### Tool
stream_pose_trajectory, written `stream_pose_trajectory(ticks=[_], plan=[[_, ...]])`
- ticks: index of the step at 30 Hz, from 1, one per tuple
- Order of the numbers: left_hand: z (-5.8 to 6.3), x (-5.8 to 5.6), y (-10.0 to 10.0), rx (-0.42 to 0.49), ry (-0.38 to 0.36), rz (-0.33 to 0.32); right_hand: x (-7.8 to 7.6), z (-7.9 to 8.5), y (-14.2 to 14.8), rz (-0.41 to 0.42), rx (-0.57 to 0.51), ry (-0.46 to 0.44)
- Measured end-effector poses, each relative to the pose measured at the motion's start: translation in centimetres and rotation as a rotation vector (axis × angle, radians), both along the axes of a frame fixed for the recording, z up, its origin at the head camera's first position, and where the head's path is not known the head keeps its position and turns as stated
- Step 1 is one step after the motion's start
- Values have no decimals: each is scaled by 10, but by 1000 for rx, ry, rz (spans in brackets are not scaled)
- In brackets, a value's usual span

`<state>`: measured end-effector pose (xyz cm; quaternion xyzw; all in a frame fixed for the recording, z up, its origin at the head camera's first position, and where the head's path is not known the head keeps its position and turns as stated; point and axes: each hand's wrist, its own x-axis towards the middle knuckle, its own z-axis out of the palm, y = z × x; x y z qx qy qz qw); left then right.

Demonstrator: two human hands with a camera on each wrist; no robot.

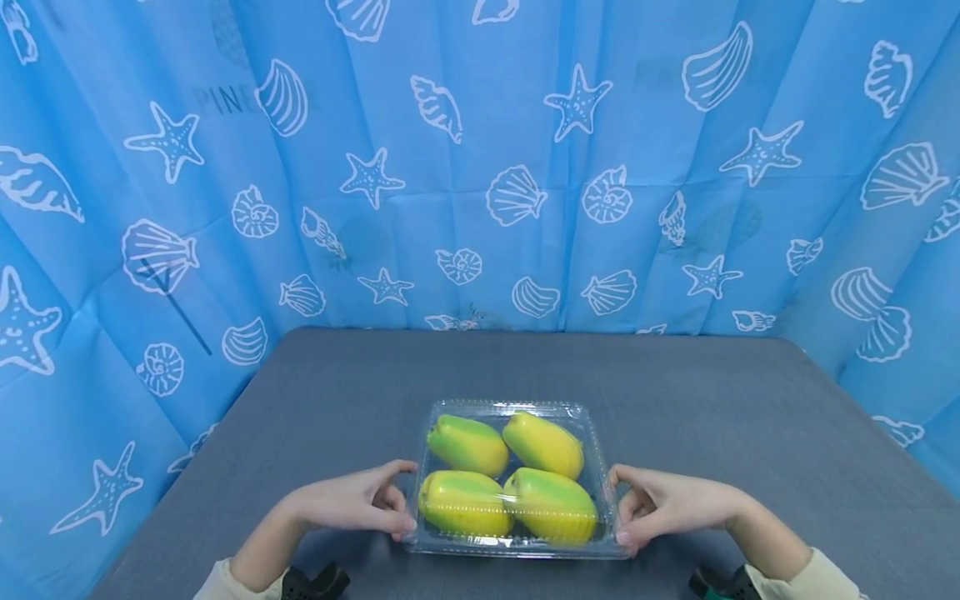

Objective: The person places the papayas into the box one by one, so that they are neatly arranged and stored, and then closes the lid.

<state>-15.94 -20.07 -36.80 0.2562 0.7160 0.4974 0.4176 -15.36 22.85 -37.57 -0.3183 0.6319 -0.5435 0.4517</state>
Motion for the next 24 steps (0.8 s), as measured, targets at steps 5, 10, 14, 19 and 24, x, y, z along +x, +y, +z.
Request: stream_pose_trajectory(ticks=[5,10,14,19,24], plan=[[0,2,2,20,-35,3,1,1,-2,-28,15,-61],[-1,1,3,36,-44,14,2,2,-4,-81,40,-88],[-3,-1,3,50,-37,13,2,1,-6,-116,41,-101],[-6,-3,3,73,-29,9,3,2,-9,-165,45,-99],[-7,-3,4,93,-39,16,3,1,-10,-176,29,-113]])
